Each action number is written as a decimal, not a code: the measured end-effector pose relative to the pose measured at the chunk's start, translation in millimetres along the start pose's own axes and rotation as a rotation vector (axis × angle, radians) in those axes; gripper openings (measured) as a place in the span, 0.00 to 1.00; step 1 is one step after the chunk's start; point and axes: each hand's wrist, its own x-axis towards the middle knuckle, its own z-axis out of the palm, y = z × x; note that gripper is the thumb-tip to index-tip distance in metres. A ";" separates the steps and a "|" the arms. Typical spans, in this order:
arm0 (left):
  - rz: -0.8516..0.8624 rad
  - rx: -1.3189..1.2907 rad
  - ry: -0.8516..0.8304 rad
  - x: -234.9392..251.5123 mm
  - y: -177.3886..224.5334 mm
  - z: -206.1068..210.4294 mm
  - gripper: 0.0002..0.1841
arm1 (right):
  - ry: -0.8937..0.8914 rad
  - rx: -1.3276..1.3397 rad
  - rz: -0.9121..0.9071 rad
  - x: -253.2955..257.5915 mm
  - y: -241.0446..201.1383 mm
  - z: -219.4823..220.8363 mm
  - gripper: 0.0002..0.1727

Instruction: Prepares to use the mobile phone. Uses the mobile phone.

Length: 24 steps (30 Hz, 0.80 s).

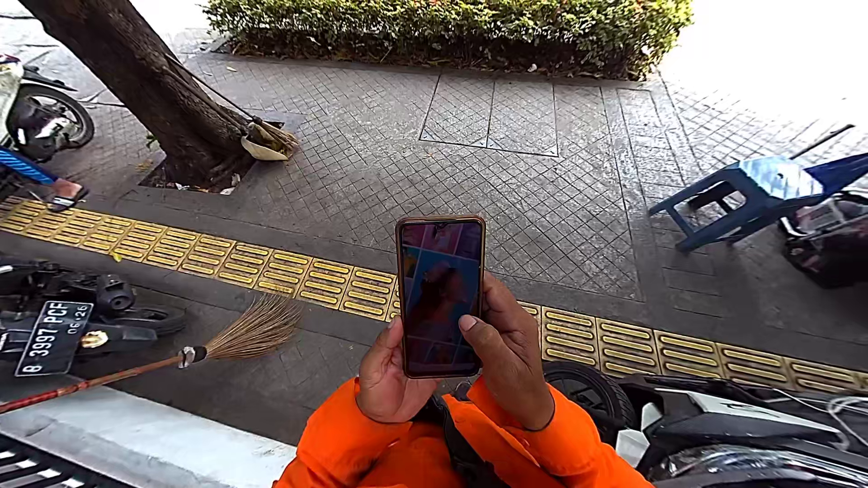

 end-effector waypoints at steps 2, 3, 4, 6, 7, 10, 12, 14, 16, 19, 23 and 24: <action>0.003 -0.005 0.002 -0.1 0.2 -0.1 0.25 | 0.002 -0.002 0.000 0.3 -0.2 0.7 0.23; 0.004 -0.006 -0.001 -0.4 0.4 -0.3 0.25 | 0.002 -0.004 0.001 0.3 -0.4 1.1 0.22; 0.003 -0.008 -0.005 -1.0 0.5 -0.5 0.25 | 0.002 -0.005 0.001 0.1 -0.5 1.6 0.22; 0.001 -0.014 -0.005 -2.3 0.6 -0.8 0.25 | -0.001 -0.003 0.001 -0.9 -0.2 2.3 0.23; 0.001 -0.015 -0.001 -2.9 0.6 -0.6 0.25 | -0.002 0.000 0.000 -1.4 -0.1 2.7 0.23; 0.007 -0.014 -0.007 -4.2 0.0 -0.4 0.25 | 0.003 -0.008 0.008 -2.9 -0.7 3.6 0.22; 0.009 -0.017 -0.006 -4.9 -0.3 -0.5 0.25 | -0.003 -0.015 0.014 -3.6 -0.4 3.6 0.23; 0.007 -0.026 -0.005 -5.6 -0.1 -0.7 0.25 | -0.005 -0.003 0.025 -4.4 -0.6 4.1 0.23; 0.006 -0.026 0.002 -6.5 -0.1 -1.4 0.25 | -0.008 -0.001 0.031 -4.9 -1.0 4.4 0.23; 0.004 -0.021 0.026 -8.3 -0.4 -1.4 0.25 | -0.015 -0.014 0.028 -5.9 -0.1 4.1 0.23; 0.012 -0.034 0.030 -8.8 -0.7 -3.1 0.25 | -0.014 -0.017 0.035 -5.6 2.1 4.6 0.24; 0.013 -0.039 0.029 -9.0 -0.8 -3.3 0.25 | -0.010 -0.020 0.033 -5.7 2.8 4.8 0.24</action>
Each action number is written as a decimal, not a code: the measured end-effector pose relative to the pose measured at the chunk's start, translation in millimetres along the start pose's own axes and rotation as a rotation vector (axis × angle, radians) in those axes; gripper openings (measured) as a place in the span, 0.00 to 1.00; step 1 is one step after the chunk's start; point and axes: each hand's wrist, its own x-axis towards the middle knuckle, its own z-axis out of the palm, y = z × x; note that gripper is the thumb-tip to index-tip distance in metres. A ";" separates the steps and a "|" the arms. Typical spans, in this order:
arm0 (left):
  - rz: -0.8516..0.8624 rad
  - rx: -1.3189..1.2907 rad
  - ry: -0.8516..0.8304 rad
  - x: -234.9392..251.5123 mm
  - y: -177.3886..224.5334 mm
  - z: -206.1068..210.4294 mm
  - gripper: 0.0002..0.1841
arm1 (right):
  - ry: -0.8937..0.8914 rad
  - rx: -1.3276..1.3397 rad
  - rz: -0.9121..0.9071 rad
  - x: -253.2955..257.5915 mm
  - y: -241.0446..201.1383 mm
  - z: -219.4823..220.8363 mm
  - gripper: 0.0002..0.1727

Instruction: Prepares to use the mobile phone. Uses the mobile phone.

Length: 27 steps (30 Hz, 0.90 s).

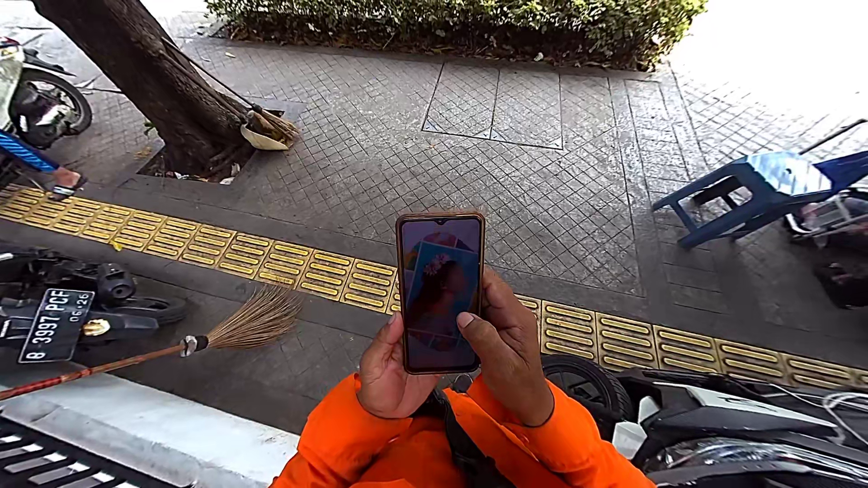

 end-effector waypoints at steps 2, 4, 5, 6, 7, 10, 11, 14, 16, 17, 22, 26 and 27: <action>0.002 -0.005 0.007 -0.1 -0.4 0.2 0.25 | 0.004 0.001 -0.003 0.1 0.9 0.1 0.23; 0.010 -0.003 0.013 0.2 -0.7 -0.3 0.24 | 0.003 0.004 -0.004 1.0 1.2 -0.3 0.23; 0.012 -0.004 0.011 0.5 -0.9 -0.7 0.24 | 0.002 0.004 -0.006 1.4 1.3 -0.5 0.24; 0.013 -0.004 0.012 0.9 -0.9 -1.1 0.24 | 0.004 0.006 -0.008 1.7 1.6 -0.5 0.23; 0.013 -0.006 0.011 1.1 -1.1 -1.4 0.24 | 0.005 0.007 -0.007 1.8 1.8 -0.7 0.23; 0.012 -0.002 0.009 0.4 -1.2 -2.9 0.24 | 0.002 0.003 0.005 1.5 1.7 -0.9 0.24; 0.011 0.002 0.009 -0.1 -1.3 -3.4 0.24 | 0.003 0.001 0.009 1.2 1.6 -0.8 0.23; 0.017 0.009 0.005 -1.1 -2.3 -4.0 0.24 | 0.001 0.004 0.021 -0.4 1.4 -0.6 0.23; 0.026 0.007 0.003 -2.1 -3.4 -4.4 0.24 | -0.004 0.005 0.031 -1.4 1.1 -0.7 0.23; 0.027 0.005 0.004 -2.6 -3.8 -4.7 0.24 | -0.005 0.005 0.034 -1.6 1.2 -0.9 0.23; 0.020 -0.001 0.018 -5.7 -5.1 -3.9 0.24 | 0.004 -0.035 0.042 -1.6 0.4 -2.1 0.20; 0.010 0.018 0.021 -7.5 -5.3 -4.6 0.24 | 0.011 -0.050 0.051 -1.1 -2.0 -1.8 0.20; 0.010 0.017 0.018 -7.5 -5.3 -4.9 0.24 | 0.014 -0.053 0.052 -0.8 -2.3 -1.7 0.19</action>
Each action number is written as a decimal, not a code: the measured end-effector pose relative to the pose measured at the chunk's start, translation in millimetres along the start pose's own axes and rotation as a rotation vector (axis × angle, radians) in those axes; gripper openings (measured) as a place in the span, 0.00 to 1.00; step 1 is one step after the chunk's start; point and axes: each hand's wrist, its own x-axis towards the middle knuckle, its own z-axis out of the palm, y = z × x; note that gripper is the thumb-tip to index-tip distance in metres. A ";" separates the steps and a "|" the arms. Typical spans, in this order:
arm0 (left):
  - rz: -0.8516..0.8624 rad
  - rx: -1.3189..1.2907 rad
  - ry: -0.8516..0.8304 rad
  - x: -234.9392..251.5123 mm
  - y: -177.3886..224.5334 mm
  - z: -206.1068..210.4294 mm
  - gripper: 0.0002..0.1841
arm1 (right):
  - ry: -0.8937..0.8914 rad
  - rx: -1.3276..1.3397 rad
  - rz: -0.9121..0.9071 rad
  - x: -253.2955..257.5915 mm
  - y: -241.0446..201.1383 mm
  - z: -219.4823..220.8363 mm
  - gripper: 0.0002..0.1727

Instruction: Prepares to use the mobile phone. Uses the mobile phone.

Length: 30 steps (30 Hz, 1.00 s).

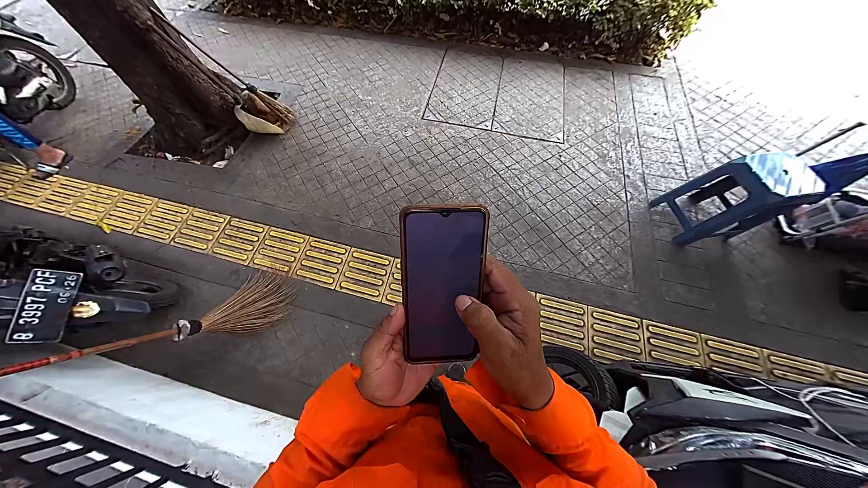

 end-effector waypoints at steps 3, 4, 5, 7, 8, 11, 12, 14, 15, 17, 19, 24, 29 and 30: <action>0.006 0.005 -0.001 -0.3 -0.9 -0.9 0.24 | 0.004 -0.007 0.008 0.1 -0.5 -0.2 0.18; 0.005 0.007 -0.001 -0.3 -1.1 -1.4 0.24 | 0.005 -0.010 0.010 0.1 -0.7 -0.3 0.18; 0.004 0.008 -0.002 -0.3 -1.2 -1.7 0.24 | 0.005 -0.013 0.011 0.2 -0.7 -0.4 0.18; 0.002 0.011 0.001 -0.1 -1.3 -2.2 0.24 | 0.009 -0.013 0.013 0.7 -0.7 -0.5 0.18; 0.004 0.016 -0.001 0.5 -1.3 -2.4 0.24 | 0.012 -0.014 0.015 0.9 -0.7 -0.4 0.18; 0.014 0.026 -0.007 2.6 -1.5 -3.0 0.24 | 0.024 -0.020 0.025 2.3 0.1 0.4 0.18; 0.015 0.028 -0.007 3.3 -1.5 -3.5 0.24 | 0.027 -0.023 0.029 2.9 0.2 0.5 0.18; 0.016 0.031 -0.008 4.4 -1.1 -4.6 0.24 | 0.031 -0.024 0.027 4.2 0.4 0.5 0.18; 0.017 0.033 -0.009 5.0 -1.0 -5.0 0.24 | 0.032 -0.023 0.026 5.0 0.5 0.4 0.19; 0.020 0.031 -0.012 6.0 -0.5 -5.6 0.23 | 0.032 -0.014 0.025 6.4 1.3 0.1 0.19; 0.021 0.033 -0.014 7.1 -0.1 -6.0 0.23 | 0.031 -0.010 0.026 7.6 1.7 -0.4 0.19; 0.021 0.032 -0.020 9.1 -0.2 -7.0 0.23 | 0.030 -0.020 0.015 9.2 1.6 -1.2 0.19; 0.016 0.048 -0.023 9.8 0.3 -6.3 0.24 | 0.033 -0.015 0.027 9.3 0.6 -1.1 0.18; 0.017 0.051 -0.023 9.7 0.3 -6.2 0.24 | 0.033 -0.015 0.027 9.2 0.6 -0.9 0.18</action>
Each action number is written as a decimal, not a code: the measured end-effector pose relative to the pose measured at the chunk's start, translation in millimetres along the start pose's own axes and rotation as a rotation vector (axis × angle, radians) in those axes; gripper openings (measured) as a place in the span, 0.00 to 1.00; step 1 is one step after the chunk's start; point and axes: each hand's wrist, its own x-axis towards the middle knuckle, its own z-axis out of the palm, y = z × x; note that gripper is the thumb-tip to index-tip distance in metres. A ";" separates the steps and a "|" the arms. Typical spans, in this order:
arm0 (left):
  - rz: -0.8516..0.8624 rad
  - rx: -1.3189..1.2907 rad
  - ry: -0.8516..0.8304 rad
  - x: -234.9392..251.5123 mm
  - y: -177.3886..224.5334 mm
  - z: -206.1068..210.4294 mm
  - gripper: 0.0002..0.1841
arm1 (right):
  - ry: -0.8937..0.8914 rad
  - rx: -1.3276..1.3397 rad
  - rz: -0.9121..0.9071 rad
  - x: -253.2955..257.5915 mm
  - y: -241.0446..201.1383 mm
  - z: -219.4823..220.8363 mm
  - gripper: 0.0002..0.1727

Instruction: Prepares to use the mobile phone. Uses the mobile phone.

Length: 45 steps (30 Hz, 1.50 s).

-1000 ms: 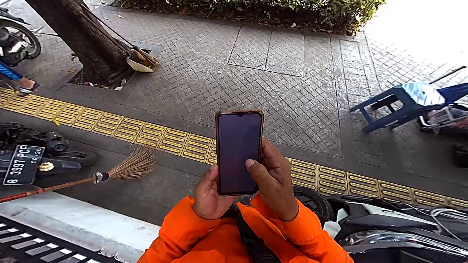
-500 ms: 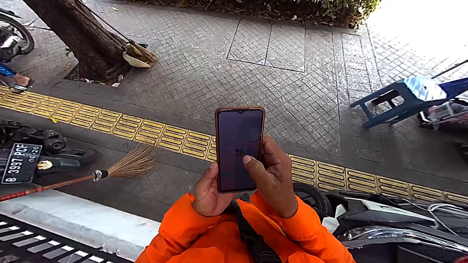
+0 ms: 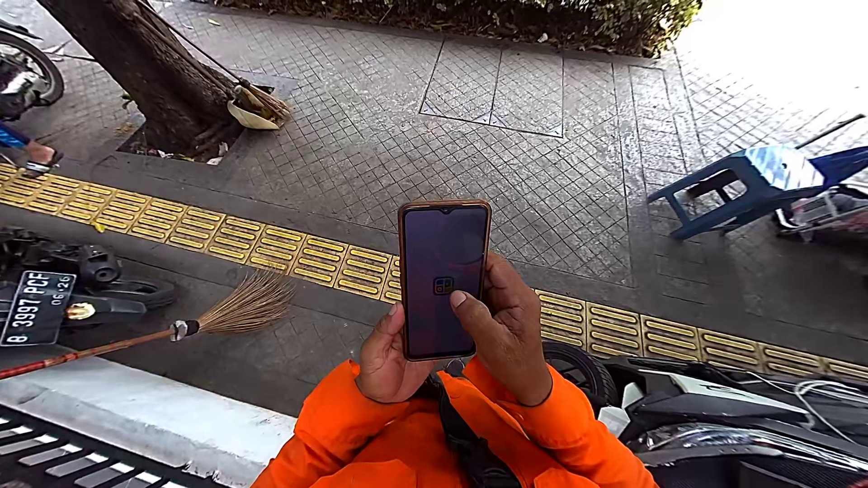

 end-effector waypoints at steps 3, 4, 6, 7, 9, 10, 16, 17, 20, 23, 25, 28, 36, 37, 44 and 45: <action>0.000 -0.001 -0.003 -0.6 -0.1 0.0 0.23 | 0.007 -0.005 -0.010 -0.4 -0.1 0.7 0.18; 0.000 -0.007 -0.005 -0.7 -0.1 0.2 0.23 | 0.012 -0.010 -0.011 -0.5 -0.3 1.1 0.18; 0.001 -0.017 -0.004 -1.0 -0.4 0.9 0.23 | 0.023 -0.020 -0.016 -0.9 0.0 2.1 0.19; 0.002 -0.014 -0.008 -1.2 -0.6 1.0 0.23 | 0.028 -0.026 -0.016 -1.1 -0.2 2.6 0.19; 0.003 -0.010 -0.016 -1.9 -1.0 1.0 0.24 | 0.037 -0.033 -0.010 -1.4 -1.1 3.1 0.19; 0.006 -0.007 -0.020 -2.4 -1.3 1.0 0.24 | 0.043 -0.038 -0.007 -1.4 -1.8 3.4 0.18; 0.021 -0.003 -0.024 -3.7 -4.2 1.5 0.23 | 0.069 -0.064 -0.009 -1.8 -3.3 4.2 0.15; 0.025 0.005 -0.027 -3.8 -4.5 1.5 0.23 | 0.074 -0.065 -0.012 -1.9 -3.2 4.6 0.14; 0.030 0.031 -0.038 -4.9 -5.0 2.3 0.23 | 0.099 -0.071 -0.023 -2.0 -3.0 5.8 0.12; 0.033 0.032 -0.038 -5.7 -5.4 2.9 0.23 | 0.103 -0.061 -0.028 -2.8 -3.1 5.8 0.10; 0.030 0.027 -0.040 -5.6 -5.4 3.2 0.23 | 0.087 -0.039 -0.052 -3.2 -2.4 4.4 0.10; 0.029 0.032 -0.027 -7.0 -6.1 3.9 0.23 | 0.082 -0.032 -0.064 -4.6 -2.3 3.0 0.10; 0.020 0.026 -0.027 -8.3 -7.1 4.9 0.23 | 0.076 -0.028 -0.062 -7.8 -3.2 1.2 0.11; 0.021 0.023 -0.027 -8.4 -7.2 5.1 0.23 | 0.076 -0.029 -0.062 -8.3 -3.3 1.1 0.11; 0.018 0.018 -0.017 -11.6 -8.5 4.7 0.23 | 0.073 -0.024 -0.044 -11.9 -3.1 0.8 0.12; 0.020 0.019 -0.015 -11.6 -8.9 4.5 0.23 | 0.071 -0.026 -0.043 -12.2 -3.0 0.6 0.12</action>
